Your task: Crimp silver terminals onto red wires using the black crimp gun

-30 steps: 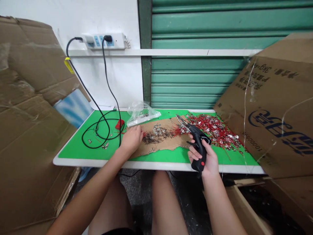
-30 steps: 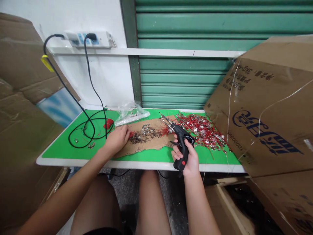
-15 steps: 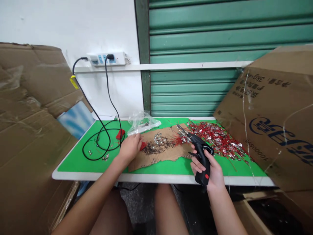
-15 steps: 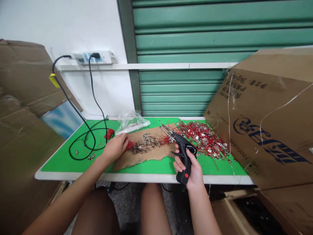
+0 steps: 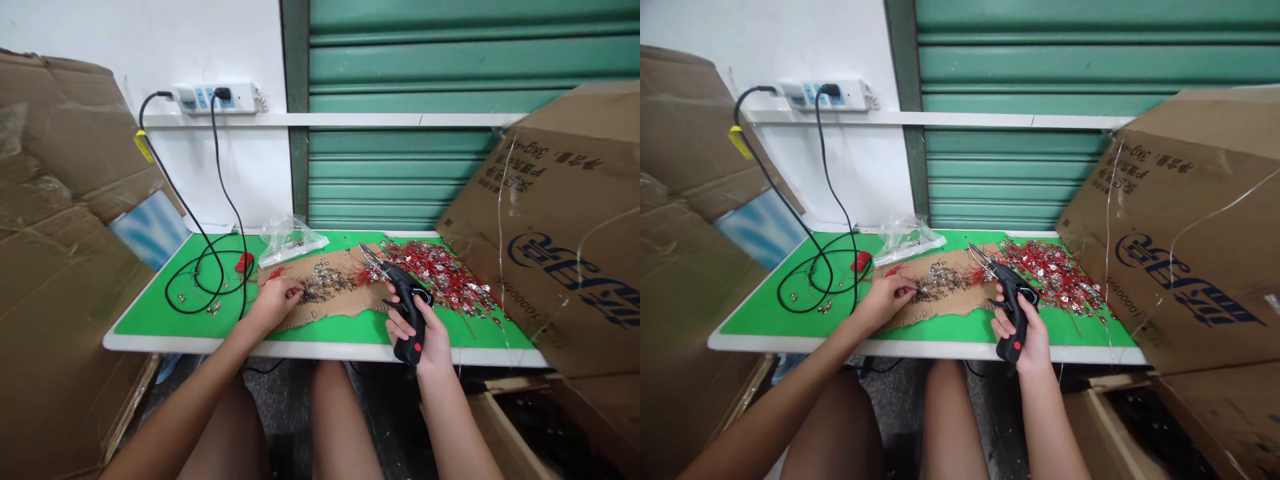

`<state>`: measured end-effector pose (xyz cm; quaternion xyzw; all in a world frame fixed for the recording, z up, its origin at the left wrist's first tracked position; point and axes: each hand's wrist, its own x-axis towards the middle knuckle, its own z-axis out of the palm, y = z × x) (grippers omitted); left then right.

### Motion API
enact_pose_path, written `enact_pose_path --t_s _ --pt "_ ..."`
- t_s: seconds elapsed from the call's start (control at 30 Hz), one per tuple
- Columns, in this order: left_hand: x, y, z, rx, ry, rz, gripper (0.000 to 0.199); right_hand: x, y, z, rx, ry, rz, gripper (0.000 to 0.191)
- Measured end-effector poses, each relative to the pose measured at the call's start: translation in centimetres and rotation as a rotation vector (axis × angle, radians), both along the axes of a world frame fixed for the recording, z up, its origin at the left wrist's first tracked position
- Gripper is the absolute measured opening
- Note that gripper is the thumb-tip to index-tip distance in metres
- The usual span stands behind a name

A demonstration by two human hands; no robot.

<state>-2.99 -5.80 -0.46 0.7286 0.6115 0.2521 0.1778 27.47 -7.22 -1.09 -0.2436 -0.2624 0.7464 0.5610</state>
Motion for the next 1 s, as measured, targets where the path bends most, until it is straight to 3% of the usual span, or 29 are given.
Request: enact_pose_path --t_s 0.53,0.8,1.0 --pt "-0.2 -0.8 -0.1 0.045 0.035 -0.037 0.024 -0.4 -0.1 0.4 0.012 -0.089 -0.015 0.021" --pt "-0.2 -2.2 -0.8 0.121 -0.027 -0.025 0.020 -0.9 1.0 1.4 -0.030 -0.399 0.117 0.029" --pt "0.2 -2.4 -1.2 0.146 -0.060 0.064 0.026 -0.9 1.8 1.5 -0.060 -0.651 0.257 0.033"
